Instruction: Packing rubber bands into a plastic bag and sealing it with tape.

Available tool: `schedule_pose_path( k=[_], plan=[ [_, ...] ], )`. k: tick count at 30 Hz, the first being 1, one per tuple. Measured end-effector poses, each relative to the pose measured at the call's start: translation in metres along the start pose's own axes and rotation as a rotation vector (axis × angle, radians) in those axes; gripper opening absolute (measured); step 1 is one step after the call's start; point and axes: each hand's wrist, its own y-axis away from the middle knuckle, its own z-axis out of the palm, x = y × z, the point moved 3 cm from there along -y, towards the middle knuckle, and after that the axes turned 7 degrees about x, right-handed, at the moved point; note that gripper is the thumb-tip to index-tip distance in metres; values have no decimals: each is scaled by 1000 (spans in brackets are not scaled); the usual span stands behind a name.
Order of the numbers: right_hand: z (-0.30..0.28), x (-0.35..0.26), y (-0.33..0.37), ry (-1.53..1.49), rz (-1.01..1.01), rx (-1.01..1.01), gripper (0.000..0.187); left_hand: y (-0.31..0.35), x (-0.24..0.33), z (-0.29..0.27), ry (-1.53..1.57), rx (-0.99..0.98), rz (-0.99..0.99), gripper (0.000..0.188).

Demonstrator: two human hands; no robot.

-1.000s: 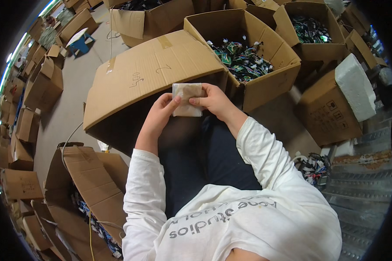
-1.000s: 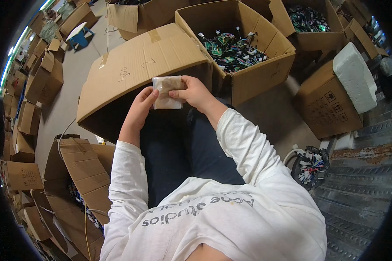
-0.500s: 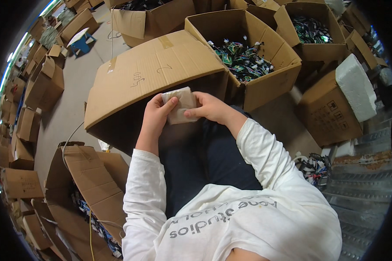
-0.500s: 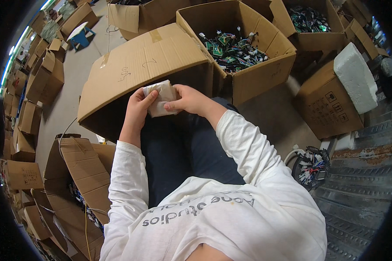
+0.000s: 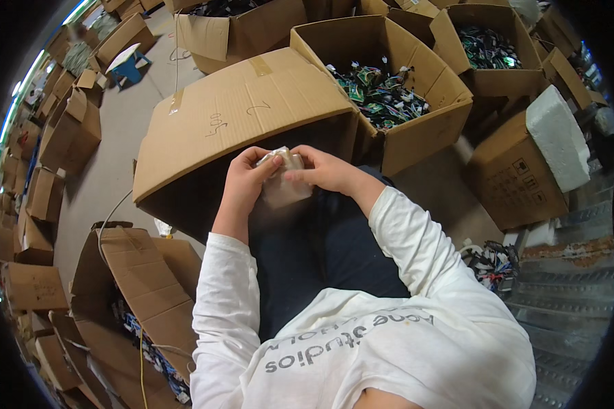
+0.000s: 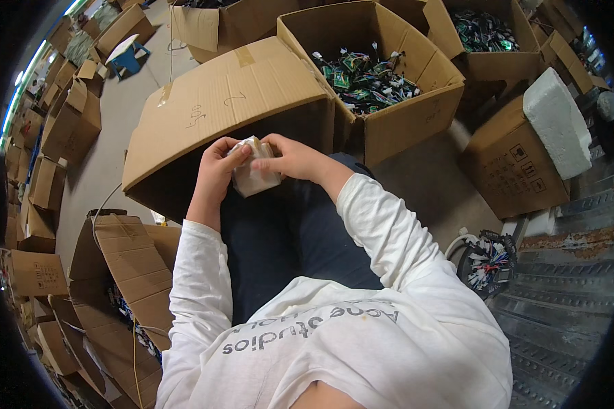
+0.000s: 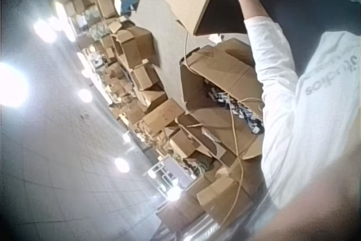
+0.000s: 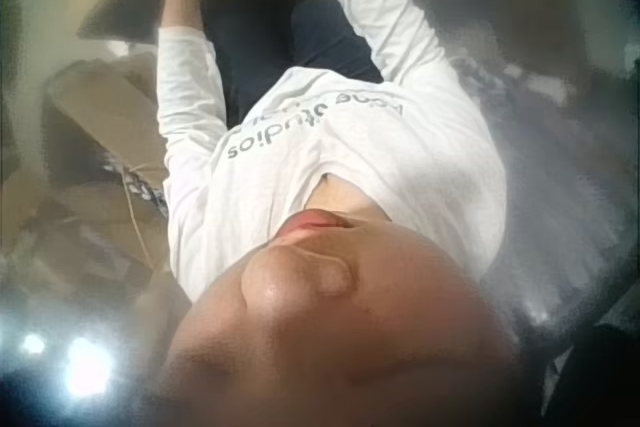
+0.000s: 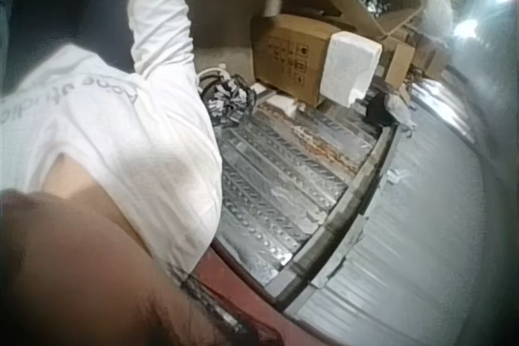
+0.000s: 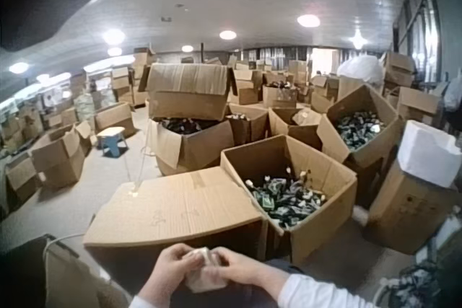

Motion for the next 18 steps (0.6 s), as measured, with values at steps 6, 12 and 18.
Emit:
schedule_pose_path(
  k=[6, 12, 18],
  plan=[
    [-9, -2, -2, -30, -61, 54, 27, 0, 2, 7, -65, -35, -2, 30],
    [-25, -4, -3, -143, -154, 360, 20, 0, 5, 16, -10, 22, 4, 35],
    [-22, -4, -2, -272, -76, 324, 36, -4, -7, 8, -13, -98, -36, 28]
  ],
)
